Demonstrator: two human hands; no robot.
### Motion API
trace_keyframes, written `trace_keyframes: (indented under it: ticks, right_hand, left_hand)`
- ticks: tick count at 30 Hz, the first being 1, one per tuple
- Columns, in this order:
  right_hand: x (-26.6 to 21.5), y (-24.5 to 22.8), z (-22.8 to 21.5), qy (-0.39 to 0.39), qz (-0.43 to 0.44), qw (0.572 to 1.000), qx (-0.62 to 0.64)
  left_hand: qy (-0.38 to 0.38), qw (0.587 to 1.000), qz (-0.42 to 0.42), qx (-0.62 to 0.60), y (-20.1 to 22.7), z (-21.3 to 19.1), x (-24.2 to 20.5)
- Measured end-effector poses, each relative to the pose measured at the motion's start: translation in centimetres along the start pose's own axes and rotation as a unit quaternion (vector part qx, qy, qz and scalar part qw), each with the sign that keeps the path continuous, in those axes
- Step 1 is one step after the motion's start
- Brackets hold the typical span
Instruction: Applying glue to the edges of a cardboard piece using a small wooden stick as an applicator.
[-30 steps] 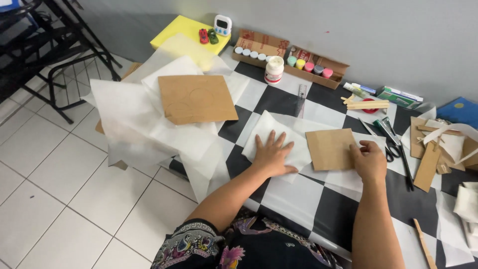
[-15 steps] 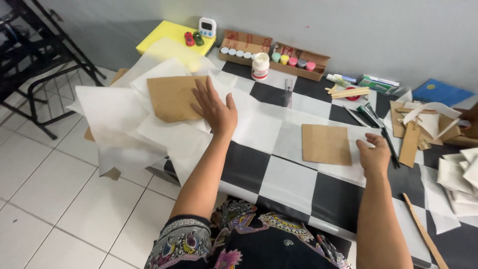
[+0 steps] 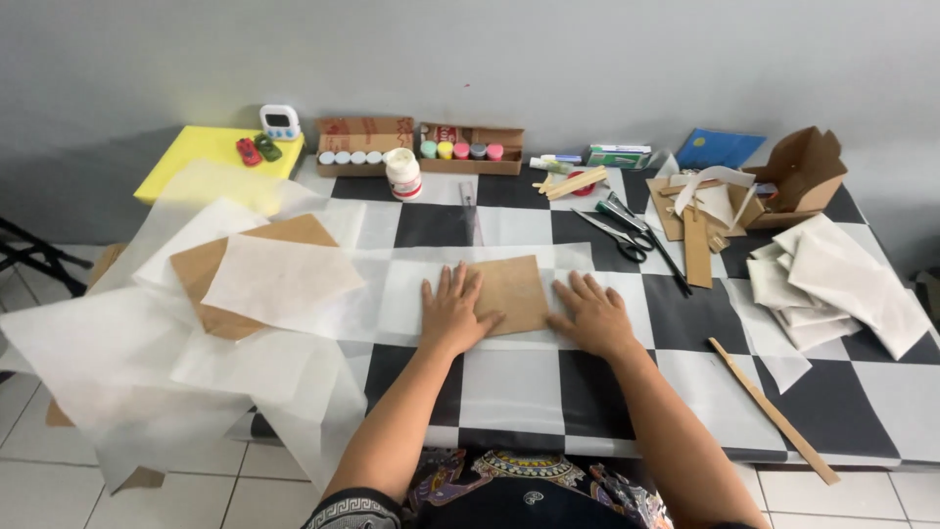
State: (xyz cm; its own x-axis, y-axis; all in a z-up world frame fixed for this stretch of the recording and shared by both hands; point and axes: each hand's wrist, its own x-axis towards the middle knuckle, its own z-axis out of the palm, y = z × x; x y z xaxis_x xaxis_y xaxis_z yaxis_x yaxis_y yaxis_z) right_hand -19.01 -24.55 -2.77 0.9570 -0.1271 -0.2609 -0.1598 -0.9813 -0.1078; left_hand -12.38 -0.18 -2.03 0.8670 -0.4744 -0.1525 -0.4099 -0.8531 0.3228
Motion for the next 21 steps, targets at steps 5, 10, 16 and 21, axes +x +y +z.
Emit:
trace_keyframes:
  ticks: [5, 10, 16, 21]
  right_hand:
    - [4.6, 2.4, -0.3, 0.088, 0.058, 0.994, 0.016]
    - [9.8, -4.2, 0.9, 0.303, -0.083, 0.949, 0.019]
    - [13.6, -13.1, 0.2, 0.132, -0.045, 0.989, 0.039]
    - [18.4, -14.3, 2.3, 0.053, 0.064, 0.984, 0.159]
  left_hand:
    - [-0.011, 1.0, 0.016, -0.005, 1.1, -0.3, -0.5]
    - [-0.063, 0.998, 0.02, 0.006, 3.1, -1.1, -2.0]
    - [-0.079, 0.996, 0.027, 0.015, 3.2, -0.7, -1.8]
    - [-0.038, 0.997, 0.066, 0.002, 3.1, -0.8, -2.2]
